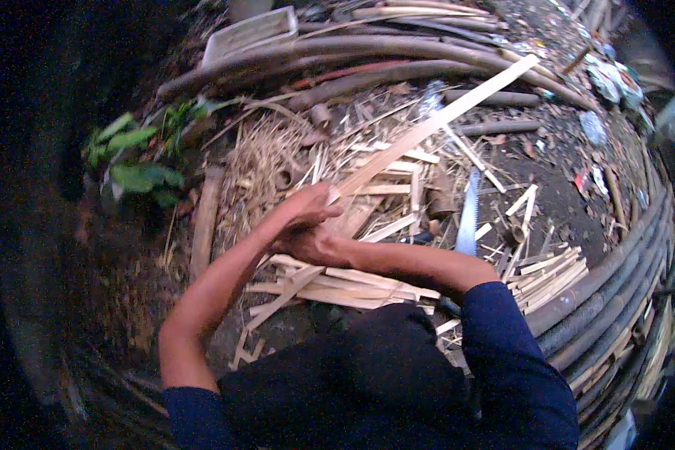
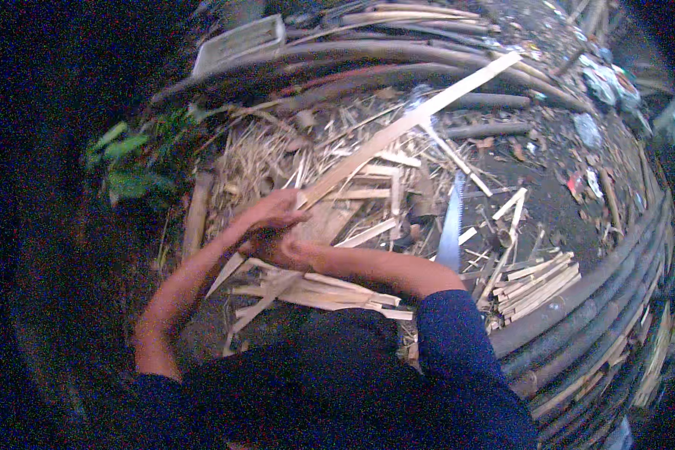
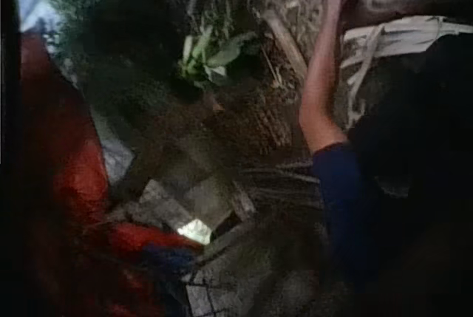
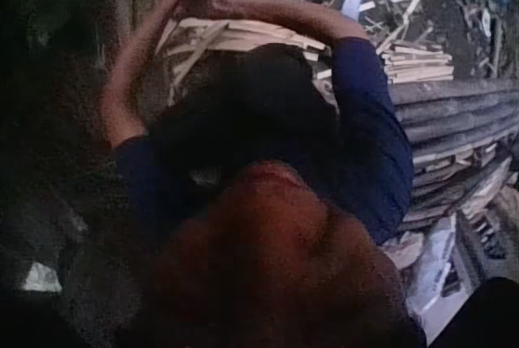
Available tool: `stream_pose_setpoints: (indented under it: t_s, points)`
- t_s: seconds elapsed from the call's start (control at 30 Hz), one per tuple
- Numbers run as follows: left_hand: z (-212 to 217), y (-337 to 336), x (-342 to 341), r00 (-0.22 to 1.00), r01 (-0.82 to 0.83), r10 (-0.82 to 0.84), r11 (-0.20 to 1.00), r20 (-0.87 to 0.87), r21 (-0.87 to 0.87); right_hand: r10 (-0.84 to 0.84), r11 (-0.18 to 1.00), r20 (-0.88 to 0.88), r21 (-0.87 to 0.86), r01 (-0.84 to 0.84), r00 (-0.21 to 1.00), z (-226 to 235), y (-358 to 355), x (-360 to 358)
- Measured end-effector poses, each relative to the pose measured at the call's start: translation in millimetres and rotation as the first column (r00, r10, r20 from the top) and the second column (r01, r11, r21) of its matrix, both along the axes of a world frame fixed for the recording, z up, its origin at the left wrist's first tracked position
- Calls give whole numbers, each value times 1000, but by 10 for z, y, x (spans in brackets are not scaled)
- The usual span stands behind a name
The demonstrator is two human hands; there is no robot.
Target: The person sits on the ground and repeatedly splits thin wooden strips using a machete. They pick up strips, position them on a wooden block, and strike them to split them into smaller pieces.
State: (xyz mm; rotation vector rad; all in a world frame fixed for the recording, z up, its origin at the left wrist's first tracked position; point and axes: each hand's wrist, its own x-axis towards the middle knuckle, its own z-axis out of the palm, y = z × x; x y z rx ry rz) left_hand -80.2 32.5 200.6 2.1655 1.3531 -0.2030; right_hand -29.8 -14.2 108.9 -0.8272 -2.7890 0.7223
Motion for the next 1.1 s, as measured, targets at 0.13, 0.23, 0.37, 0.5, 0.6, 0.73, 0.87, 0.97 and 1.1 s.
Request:
stream_pose_setpoints:
  t_s: [0.13,0.23,0.37,0.5,0.6,0.73,0.87,0.97,1.1]
  points:
    - [-56,123,345,935,37,-63,996,349,83,139,959,-428,283,-14,893,-400,255,392]
    - [-22,-354,554,915,-103,137,989,380,-108,329,934,-208,214,-285,921,626,-326,1135]
    - [-539,-369,1097,887,-80,104,994,450,-72,202,924,-482,382,-3,852,-17,-713,1961]
    - [-1237,-300,864,725,-195,82,977,684,91,-845,522,-320,-667,532,428,-592,-1435,2979]
    - [-1537,-368,689,783,-241,174,970,597,33,-769,597,-152,176,783,621,-1474,-2061,3714]
    - [-1516,-615,737,812,-278,206,959,546,53,-734,676,-51,37,736,677,-1607,-2530,3719]
    - [-1548,-655,694,821,-262,120,948,558,181,-764,632,156,-16,775,626,-1805,-2482,3648]
    - [-1637,-577,674,774,-257,26,926,633,277,-758,628,157,-86,773,633,-1988,-2370,3849]
    - [-1641,-561,498,800,-300,169,944,575,139,-805,593,26,60,803,592,-1239,-2489,3657]
